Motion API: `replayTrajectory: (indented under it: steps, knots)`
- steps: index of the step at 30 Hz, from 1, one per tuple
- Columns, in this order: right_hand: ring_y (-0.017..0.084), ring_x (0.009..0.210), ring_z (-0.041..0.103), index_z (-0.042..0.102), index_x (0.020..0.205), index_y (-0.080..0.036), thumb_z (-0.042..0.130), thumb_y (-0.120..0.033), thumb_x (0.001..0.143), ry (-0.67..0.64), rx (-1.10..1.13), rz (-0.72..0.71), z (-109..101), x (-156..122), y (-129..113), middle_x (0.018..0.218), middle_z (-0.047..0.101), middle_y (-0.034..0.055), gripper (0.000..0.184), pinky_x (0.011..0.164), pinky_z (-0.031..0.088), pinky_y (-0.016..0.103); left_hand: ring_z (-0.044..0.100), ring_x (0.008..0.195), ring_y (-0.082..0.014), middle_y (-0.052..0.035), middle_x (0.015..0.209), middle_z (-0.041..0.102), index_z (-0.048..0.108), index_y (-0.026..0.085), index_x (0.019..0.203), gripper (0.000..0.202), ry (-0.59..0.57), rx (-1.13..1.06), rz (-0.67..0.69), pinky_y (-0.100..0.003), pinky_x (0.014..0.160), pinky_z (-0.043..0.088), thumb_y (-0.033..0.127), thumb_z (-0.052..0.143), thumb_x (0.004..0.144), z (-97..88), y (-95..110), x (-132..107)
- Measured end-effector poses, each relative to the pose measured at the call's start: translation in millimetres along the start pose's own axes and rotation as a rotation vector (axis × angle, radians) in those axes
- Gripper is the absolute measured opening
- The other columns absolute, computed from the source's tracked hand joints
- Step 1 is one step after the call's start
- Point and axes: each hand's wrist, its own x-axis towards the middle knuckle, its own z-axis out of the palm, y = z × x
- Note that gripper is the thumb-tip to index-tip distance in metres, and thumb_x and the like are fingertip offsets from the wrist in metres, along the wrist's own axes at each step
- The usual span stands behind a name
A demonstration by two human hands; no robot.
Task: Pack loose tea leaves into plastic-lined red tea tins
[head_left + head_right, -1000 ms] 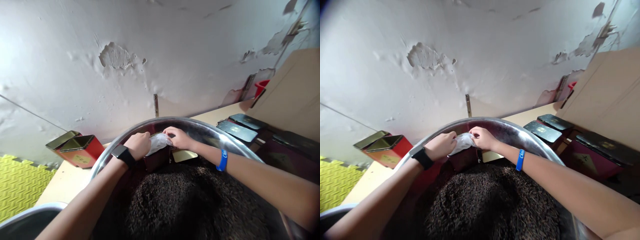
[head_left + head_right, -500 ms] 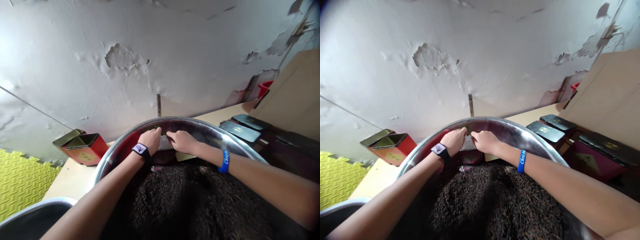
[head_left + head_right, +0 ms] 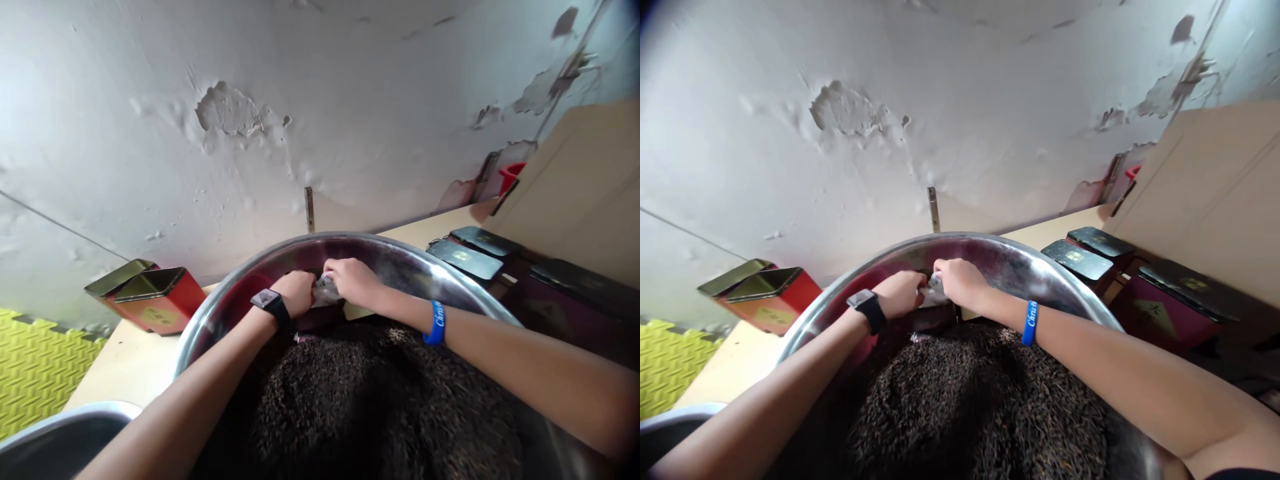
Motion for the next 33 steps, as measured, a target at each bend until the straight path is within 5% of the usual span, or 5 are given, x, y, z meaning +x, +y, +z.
replayTrajectory:
  steps: [4,9,16,23,33]
  knots:
    - [0.015,0.084,0.052,0.058,0.078,-0.016,0.041,-0.02,0.081,0.231,0.216,0.053,-1.0,10.5,18.1,0.088,0.06,0.0065,0.017,0.075,0.037,0.027,0.053,0.083,-0.017,-0.0047,0.087,0.06,0.055,0.016,0.069,0.011,0.227,-0.115,0.201,-0.028,0.076,0.039,0.011,0.047,0.062,-32.8,-6.8,-8.8]
    - [0.014,0.09,0.053,0.059,0.083,-0.016,0.041,-0.019,0.079,0.079,0.439,-0.028,6.3,19.3,32.8,0.103,0.059,0.0066,0.018,0.078,0.038,0.026,0.052,0.07,-0.0107,0.0001,0.078,0.061,0.06,0.016,0.081,0.018,-0.133,-0.413,0.262,-0.021,0.064,0.039,0.017,0.047,0.069,-51.5,-16.7,-18.7]
    - [0.011,0.064,0.052,0.056,0.079,-0.017,0.035,-0.019,0.083,0.117,0.292,0.104,14.9,18.6,29.5,0.071,0.06,0.0015,0.021,0.062,0.033,0.022,0.053,0.055,-0.013,-0.0021,0.058,0.061,0.066,0.018,0.066,0.04,-0.141,-0.114,-0.118,-0.024,0.057,0.036,0.038,0.035,0.082,-41.9,-36.5,-13.5]
    - [0.012,0.065,0.052,0.056,0.08,-0.018,0.036,-0.014,0.079,0.109,0.284,0.262,18.1,18.3,28.0,0.072,0.061,0.0027,0.02,0.06,0.034,0.022,0.056,0.094,-0.0248,-0.0116,0.11,0.059,0.048,0.017,0.123,0.06,0.061,0.161,-0.106,-0.03,0.076,0.04,0.036,0.056,0.067,-28.0,-41.1,-12.1]
    - [0.009,0.043,0.044,0.055,0.074,-0.018,0.046,-0.012,0.066,-0.199,0.415,0.427,16.0,19.1,36.7,0.059,0.056,0.0002,0.013,0.041,0.031,0.02,0.056,0.072,-0.0164,-0.0032,0.078,0.064,0.063,0.02,0.082,0.023,0.187,-0.123,-0.226,-0.025,0.065,0.04,0.036,0.048,0.079,-8.1,-58.8,5.7]
